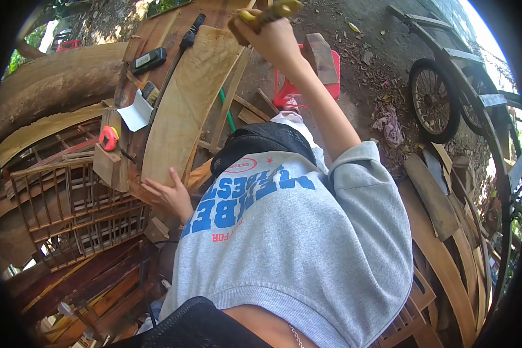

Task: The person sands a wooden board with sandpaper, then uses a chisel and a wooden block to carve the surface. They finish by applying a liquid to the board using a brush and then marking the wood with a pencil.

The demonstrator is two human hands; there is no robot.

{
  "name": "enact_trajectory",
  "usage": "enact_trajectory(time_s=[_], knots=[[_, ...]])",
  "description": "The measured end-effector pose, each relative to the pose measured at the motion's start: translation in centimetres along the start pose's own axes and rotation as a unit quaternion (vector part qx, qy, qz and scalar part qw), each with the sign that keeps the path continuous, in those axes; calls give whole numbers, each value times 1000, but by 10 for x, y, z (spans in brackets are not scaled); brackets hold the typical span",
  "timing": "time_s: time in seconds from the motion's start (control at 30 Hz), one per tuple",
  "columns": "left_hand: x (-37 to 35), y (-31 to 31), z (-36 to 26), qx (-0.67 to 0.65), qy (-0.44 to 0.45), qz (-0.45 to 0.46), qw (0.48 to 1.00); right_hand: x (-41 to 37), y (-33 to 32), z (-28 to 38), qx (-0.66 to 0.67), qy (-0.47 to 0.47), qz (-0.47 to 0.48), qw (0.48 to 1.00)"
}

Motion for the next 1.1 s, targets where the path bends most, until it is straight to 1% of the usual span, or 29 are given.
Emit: enact_trajectory(time_s=[0.07,0.1,0.17,0.2,0.27,0.33,0.47,0.5,0.53,0.6,0.63,0.67,0.7,0.77,0.8,0.83,0.87,0.9,0.93,1.0,1.07,1.1], knots=[[13,5,12,40,123,14,992,14,20,-7,-131,-54,70,987],[14,1,12,40,124,14,991,15,29,-5,-131,-53,69,988],[16,-9,10,71,167,44,982,18,52,3,-158,-129,75,976],[10,-9,5,72,167,42,982,15,56,9,-151,-129,96,975],[10,-10,4,88,177,34,980,-2,78,37,-204,-156,154,954],[9,-10,1,77,170,31,982,-28,100,58,-206,-166,197,944],[5,-6,-1,66,163,21,984,-65,101,103,-90,-256,262,926],[6,-4,0,65,164,22,984,-67,98,110,-64,-262,301,915],[7,-4,1,66,161,21,984,-63,94,110,-65,-261,300,915],[7,-4,0,68,159,20,985,-48,79,101,0,-193,360,913],[6,-5,-2,62,161,18,985,-30,68,92,-14,-114,398,910],[0,-5,-7,55,163,15,985,-22,65,61,-2,-97,330,939],[2,-5,-6,54,161,15,985,-1,43,55,10,-27,360,932],[2,-3,-5,53,166,5,985,23,34,26,-48,-49,273,959],[2,-3,-4,53,163,5,985,34,33,13,-90,-45,246,964],[2,-4,-5,49,164,4,985,40,38,1,-124,-81,196,969],[3,-5,-6,44,166,3,985,44,38,7,-158,-116,146,970],[-2,-5,-10,45,164,1,985,40,36,10,-151,-73,164,972],[-2,-5,-11,44,164,1,985,35,47,21,-210,-81,189,956],[-2,-5,-10,44,163,1,986,5,79,41,-227,-165,171,944],[-2,-5,-9,48,164,0,985,-25,101,78,-160,-168,221,947],[-1,-5,-9,48,164,0,985,-41,110,94,-111,-195,243,944]])
Point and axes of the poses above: each hand's wrist, its own x-axis towards the middle knuckle, its own y-axis out of the palm, z = x × y, the point moved 1 cm from there along x, towards the middle knuckle, and after that the axes turned 15 degrees about -y, right-handed, at the moved point
